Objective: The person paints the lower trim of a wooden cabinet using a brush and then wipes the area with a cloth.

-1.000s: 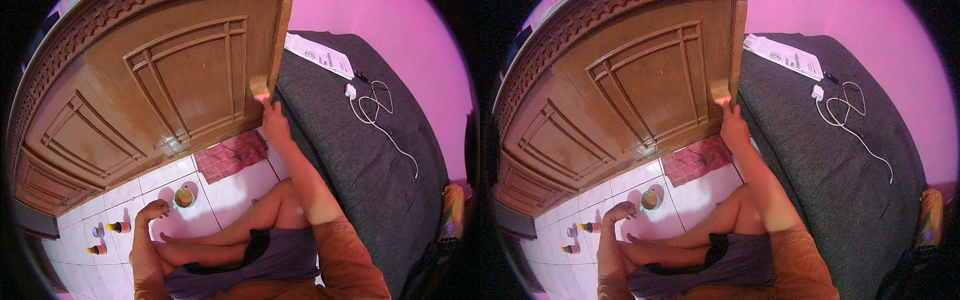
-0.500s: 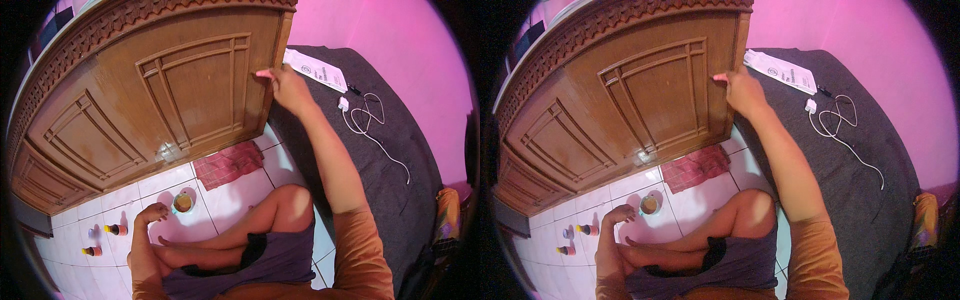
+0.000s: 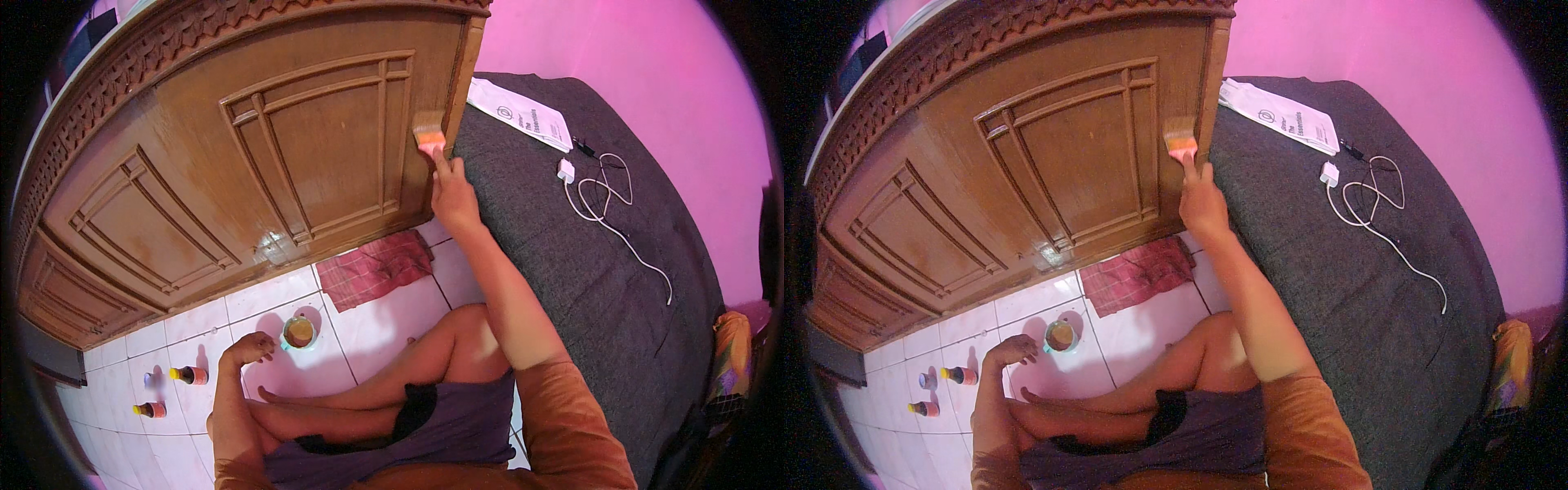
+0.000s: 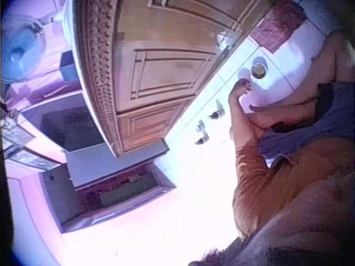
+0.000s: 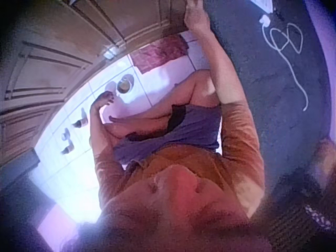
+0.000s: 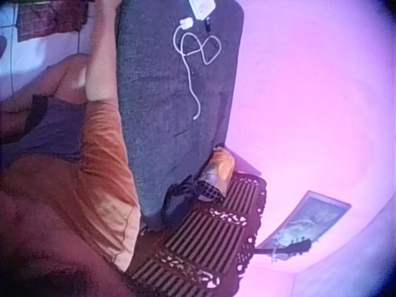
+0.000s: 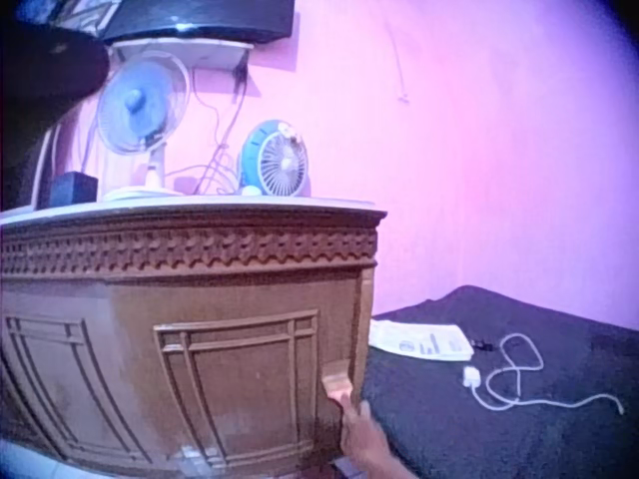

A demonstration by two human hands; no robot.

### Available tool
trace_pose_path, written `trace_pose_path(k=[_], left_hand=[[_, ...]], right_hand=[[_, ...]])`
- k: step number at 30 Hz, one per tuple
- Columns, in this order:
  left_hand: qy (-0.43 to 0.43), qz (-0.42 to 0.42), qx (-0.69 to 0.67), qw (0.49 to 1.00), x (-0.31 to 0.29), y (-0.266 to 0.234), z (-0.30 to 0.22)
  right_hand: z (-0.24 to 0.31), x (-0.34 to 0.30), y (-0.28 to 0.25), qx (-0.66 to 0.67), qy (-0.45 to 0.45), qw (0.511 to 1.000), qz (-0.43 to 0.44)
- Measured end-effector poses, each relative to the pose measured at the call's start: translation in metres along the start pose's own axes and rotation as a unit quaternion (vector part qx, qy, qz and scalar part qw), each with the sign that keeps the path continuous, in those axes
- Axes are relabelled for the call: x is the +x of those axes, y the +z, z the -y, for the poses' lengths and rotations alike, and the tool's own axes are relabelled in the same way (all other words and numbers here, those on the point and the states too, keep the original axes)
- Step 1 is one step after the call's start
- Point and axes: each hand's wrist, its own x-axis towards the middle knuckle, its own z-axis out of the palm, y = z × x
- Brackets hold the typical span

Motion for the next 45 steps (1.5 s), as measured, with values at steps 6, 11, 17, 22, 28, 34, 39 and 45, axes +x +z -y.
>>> trace_pose_path(k=[6, 11, 17, 22, 28, 34, 39, 45], left_hand=[[-0.007, 0.002, -0.006, 1.000, 0.001, -0.005, 0.015], [0.010, 0.002, -0.011, 1.000, 0.007, -0.002, 0.015], [-0.002, -0.001, -0.003, 1.000, 0.000, -0.003, 0.007], [-0.010, -0.004, 0.013, 1.000, 0.004, -0.001, 0.003], [0.014, 0.011, 0.007, 1.000, 0.003, -0.004, 0.015], [0.007, 0.000, 0.012, 1.000, -0.002, -0.003, 0.006], [0.004, 0.006, -0.008, 1.000, -0.001, -0.005, 0.009], [0.022, -0.005, 0.005, 1.000, -0.005, -0.002, 0.004]], right_hand=[[-0.014, -0.035, 0.029, -0.097, 0.038, 0.979, 0.173], [-0.033, -0.019, 0.014, -0.127, 0.005, 0.974, 0.187], [0.039, 0.071, -0.085, -0.066, -0.115, 0.990, 0.040], [0.077, 0.096, -0.146, -0.059, -0.160, 0.977, -0.124], [0.052, 0.066, -0.085, 0.001, -0.157, 0.967, -0.198], [0.011, -0.005, -0.002, -0.023, -0.001, 0.999, 0.026], [-0.030, -0.054, 0.025, -0.066, -0.004, 0.980, 0.186], [0.009, 0.021, -0.039, -0.075, -0.023, 0.988, 0.134]])
